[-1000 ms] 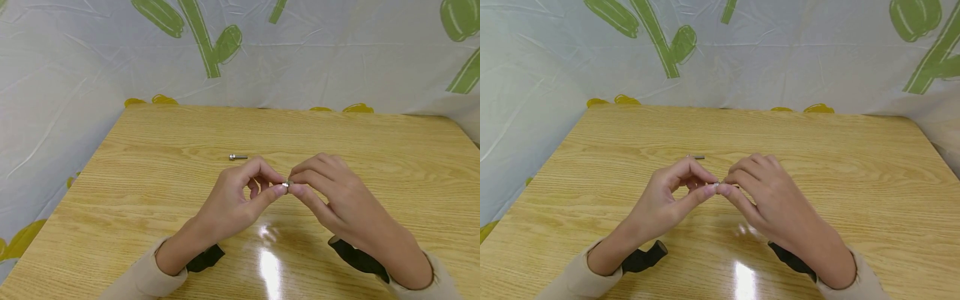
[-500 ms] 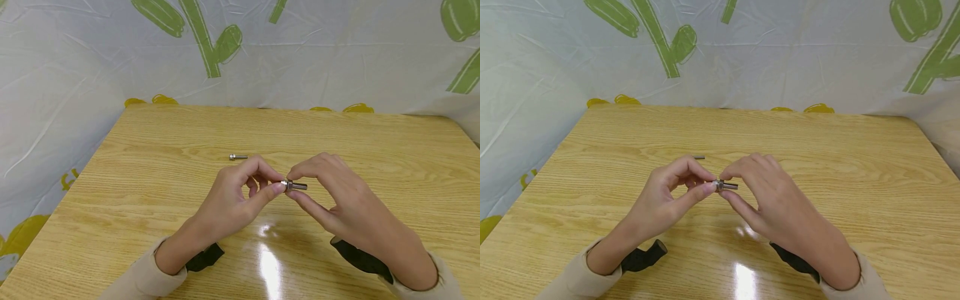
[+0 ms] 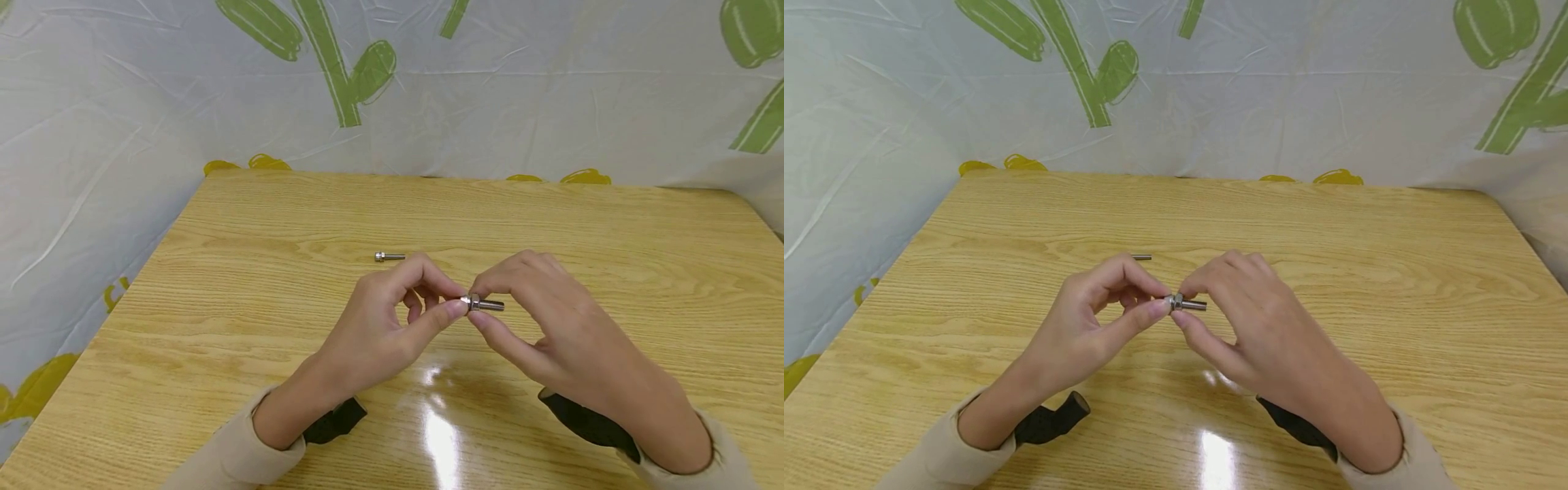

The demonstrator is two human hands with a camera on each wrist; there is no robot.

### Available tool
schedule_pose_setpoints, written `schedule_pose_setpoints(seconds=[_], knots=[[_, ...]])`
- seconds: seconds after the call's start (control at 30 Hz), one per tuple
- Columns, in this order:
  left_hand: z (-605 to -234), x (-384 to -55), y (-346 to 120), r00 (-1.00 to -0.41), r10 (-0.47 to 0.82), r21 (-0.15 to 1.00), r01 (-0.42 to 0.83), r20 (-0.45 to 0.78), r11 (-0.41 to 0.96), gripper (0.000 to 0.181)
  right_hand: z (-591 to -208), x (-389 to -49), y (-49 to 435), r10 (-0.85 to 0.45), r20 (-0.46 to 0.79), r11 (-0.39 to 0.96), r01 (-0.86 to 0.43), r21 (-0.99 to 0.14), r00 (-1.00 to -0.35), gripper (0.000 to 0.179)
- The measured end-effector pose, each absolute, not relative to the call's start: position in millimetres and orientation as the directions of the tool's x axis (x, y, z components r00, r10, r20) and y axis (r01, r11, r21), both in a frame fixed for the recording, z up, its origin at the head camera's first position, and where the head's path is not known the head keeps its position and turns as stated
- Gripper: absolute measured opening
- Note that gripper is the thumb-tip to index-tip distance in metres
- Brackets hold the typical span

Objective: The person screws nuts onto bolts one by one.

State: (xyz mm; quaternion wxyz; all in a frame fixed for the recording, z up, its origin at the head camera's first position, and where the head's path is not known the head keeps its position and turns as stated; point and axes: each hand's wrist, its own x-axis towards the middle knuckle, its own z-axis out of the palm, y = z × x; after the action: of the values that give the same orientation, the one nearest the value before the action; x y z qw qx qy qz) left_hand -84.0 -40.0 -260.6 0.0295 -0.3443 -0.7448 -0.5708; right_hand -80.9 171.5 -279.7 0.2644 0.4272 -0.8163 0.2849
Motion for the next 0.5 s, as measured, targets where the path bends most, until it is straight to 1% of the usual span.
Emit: schedule_pose_setpoints(seconds=[0.1, 0.2, 0.33, 0.5], knots=[[-263.0, -84.4, -39.8, -0.750, 0.483, 0.822, 0.560, 0.453, 0.099, 0.006, -279.2, -80.3, 170.3, -0.551, 0.674, 0.472, -0.849, -0.235, -0.493, 0.014], [-262.9, -83.7, -39.6, -0.747, 0.487, 0.821, 0.563, 0.453, 0.099, 0.006, -279.6, -79.8, 170.0, -0.553, 0.668, 0.478, -0.846, -0.235, -0.498, 0.012], [-260.9, -82.5, -39.0, -0.750, 0.490, 0.824, 0.556, 0.444, 0.105, 0.005, -282.7, -80.6, 171.3, -0.555, 0.657, 0.489, -0.839, -0.239, -0.511, 0.012], [-260.2, -82.3, -38.9, -0.752, 0.490, 0.825, 0.555, 0.440, 0.110, 0.005, -284.5, -81.4, 174.9, -0.552, 0.654, 0.497, -0.834, -0.240, -0.517, 0.017]])
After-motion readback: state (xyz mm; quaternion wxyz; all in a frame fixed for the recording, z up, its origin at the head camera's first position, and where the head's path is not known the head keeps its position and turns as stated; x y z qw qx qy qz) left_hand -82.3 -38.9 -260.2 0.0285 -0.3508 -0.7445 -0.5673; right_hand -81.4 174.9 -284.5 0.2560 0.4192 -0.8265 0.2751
